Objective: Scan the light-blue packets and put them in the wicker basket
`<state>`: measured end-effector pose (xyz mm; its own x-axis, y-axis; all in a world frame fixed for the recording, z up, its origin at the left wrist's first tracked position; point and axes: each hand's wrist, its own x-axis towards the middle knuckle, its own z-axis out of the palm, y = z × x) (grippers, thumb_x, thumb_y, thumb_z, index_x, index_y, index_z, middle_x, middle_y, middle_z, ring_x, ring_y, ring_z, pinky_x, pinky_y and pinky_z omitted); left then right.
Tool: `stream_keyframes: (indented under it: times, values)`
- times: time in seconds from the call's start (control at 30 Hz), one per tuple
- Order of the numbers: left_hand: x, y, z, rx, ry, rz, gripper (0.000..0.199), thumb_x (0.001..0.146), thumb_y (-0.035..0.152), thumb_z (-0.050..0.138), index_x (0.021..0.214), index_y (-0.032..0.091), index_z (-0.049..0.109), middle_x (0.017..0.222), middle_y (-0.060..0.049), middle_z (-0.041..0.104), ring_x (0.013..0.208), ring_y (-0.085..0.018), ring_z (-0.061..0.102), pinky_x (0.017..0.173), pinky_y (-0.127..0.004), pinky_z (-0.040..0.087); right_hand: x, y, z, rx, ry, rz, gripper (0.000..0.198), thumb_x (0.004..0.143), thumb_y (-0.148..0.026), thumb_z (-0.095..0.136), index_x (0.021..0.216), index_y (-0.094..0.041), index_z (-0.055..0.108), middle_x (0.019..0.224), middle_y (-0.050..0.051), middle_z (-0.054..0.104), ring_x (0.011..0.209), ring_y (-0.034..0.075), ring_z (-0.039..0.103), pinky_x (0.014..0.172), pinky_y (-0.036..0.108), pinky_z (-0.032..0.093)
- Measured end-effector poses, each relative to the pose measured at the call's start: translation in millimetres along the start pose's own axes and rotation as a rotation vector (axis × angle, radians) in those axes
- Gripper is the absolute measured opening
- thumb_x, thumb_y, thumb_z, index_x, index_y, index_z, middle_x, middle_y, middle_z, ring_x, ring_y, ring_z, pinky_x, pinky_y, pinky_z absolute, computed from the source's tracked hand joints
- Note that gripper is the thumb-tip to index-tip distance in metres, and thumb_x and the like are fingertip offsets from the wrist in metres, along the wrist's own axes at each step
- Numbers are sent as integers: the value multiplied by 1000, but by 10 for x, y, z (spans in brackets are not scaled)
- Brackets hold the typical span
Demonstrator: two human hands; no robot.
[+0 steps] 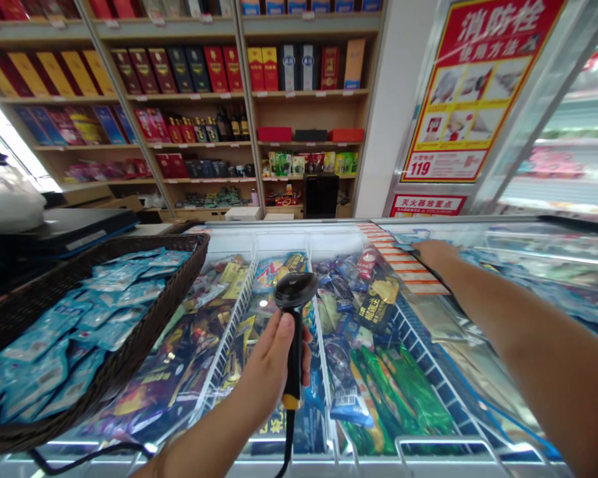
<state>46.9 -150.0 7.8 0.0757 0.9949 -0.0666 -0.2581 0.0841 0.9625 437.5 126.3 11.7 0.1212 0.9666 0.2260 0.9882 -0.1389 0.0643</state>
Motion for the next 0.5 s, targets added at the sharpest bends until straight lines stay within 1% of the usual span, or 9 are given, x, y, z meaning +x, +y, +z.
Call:
stream_keyframes:
  times: [0.1, 0.17, 0.23, 0.3, 0.37, 0.43, 0.5]
  values:
    - [-1, -10, 6, 8, -23, 1, 59, 80, 77, 55, 100, 21, 55, 62, 2, 56, 45, -13, 52, 43, -26, 41, -141, 16, -93, -96, -87, -39, 42, 98, -17, 47, 134, -24, 68, 134, 28, 62, 117, 36, 65, 91, 46, 46]
    - [-13, 2, 16, 29, -38, 4, 58, 81, 77, 53, 97, 21, 54, 59, 3, 56, 43, -13, 52, 43, -26, 41, -283, -9, -142, -138, -99, -76, 47, 98, -14, 44, 139, -27, 64, 133, 25, 63, 116, 36, 65, 90, 46, 47]
    - [-24, 17, 25, 41, -45, 13, 57, 82, 76, 53, 95, 21, 54, 58, 3, 56, 43, -13, 52, 44, -26, 41, -472, -75, -177, -170, -102, -152, 53, 97, -10, 40, 143, -28, 59, 130, 23, 65, 112, 36, 67, 87, 45, 48]
    - [-27, 25, 32, 41, -50, 24, 57, 81, 76, 54, 93, 20, 53, 59, 2, 57, 43, -12, 52, 45, -25, 41, -693, -183, -207, -203, -83, -248, 57, 96, -9, 37, 146, -28, 55, 130, 21, 66, 105, 35, 69, 84, 44, 51]
    - [-23, 28, 38, 33, -44, 29, 58, 80, 76, 56, 92, 20, 54, 59, 2, 57, 43, -12, 51, 44, -25, 41, -913, -322, -239, -232, -56, -315, 57, 96, -11, 36, 148, -29, 53, 134, 19, 64, 100, 32, 71, 81, 43, 53]
    - [-25, 36, 49, 21, -22, 38, 61, 76, 78, 58, 93, 20, 53, 60, 3, 57, 41, -11, 49, 42, -26, 40, -1097, -471, -269, -259, -26, -363, 58, 96, -12, 36, 149, -31, 50, 139, 17, 60, 100, 31, 71, 80, 40, 54]
    - [-43, 63, 66, 18, -5, 41, 63, 74, 80, 59, 94, 21, 53, 60, 3, 57, 40, -12, 48, 40, -26, 39, -1228, -610, -286, -288, -15, -394, 61, 95, -11, 33, 152, -29, 46, 144, 17, 56, 100, 31, 71, 78, 40, 55]
